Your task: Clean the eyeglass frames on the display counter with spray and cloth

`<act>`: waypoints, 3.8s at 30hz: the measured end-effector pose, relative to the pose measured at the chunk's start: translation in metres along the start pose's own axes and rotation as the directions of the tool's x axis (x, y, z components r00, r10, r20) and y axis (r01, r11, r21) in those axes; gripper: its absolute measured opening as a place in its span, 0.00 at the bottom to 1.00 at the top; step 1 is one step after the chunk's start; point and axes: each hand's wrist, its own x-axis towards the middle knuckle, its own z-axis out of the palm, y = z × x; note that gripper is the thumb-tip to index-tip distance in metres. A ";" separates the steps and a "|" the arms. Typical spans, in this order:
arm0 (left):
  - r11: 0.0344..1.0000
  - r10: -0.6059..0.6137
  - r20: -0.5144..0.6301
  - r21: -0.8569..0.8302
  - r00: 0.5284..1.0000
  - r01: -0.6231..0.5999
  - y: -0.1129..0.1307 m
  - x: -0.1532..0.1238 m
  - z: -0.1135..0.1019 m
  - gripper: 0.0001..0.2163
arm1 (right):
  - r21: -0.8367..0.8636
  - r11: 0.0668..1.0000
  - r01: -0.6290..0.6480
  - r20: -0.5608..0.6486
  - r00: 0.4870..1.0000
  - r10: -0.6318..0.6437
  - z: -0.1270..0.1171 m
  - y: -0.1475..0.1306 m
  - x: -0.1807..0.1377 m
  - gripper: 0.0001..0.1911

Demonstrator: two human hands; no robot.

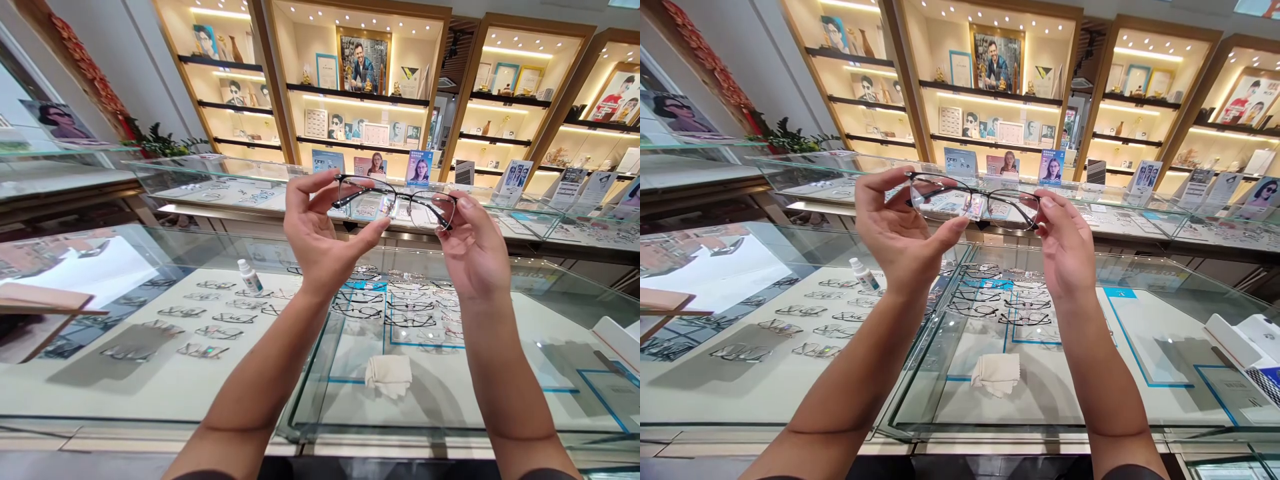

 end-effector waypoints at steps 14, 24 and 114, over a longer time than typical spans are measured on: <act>0.991 -0.021 -0.080 0.131 0.997 0.031 0.019 -0.008 0.003 0.36 | 0.096 0.991 -0.092 -0.009 0.996 0.094 0.006 0.007 0.003 0.22; 0.978 -0.203 0.039 -0.042 0.978 0.205 -0.004 -0.004 -0.003 0.31 | 0.001 1.000 -0.006 -0.034 0.999 0.006 0.006 -0.003 -0.004 0.18; 0.789 -0.547 0.836 0.529 -0.034 0.312 0.026 -0.158 0.019 0.04 | -0.697 0.297 0.653 0.669 0.443 0.596 0.188 0.178 -0.011 0.13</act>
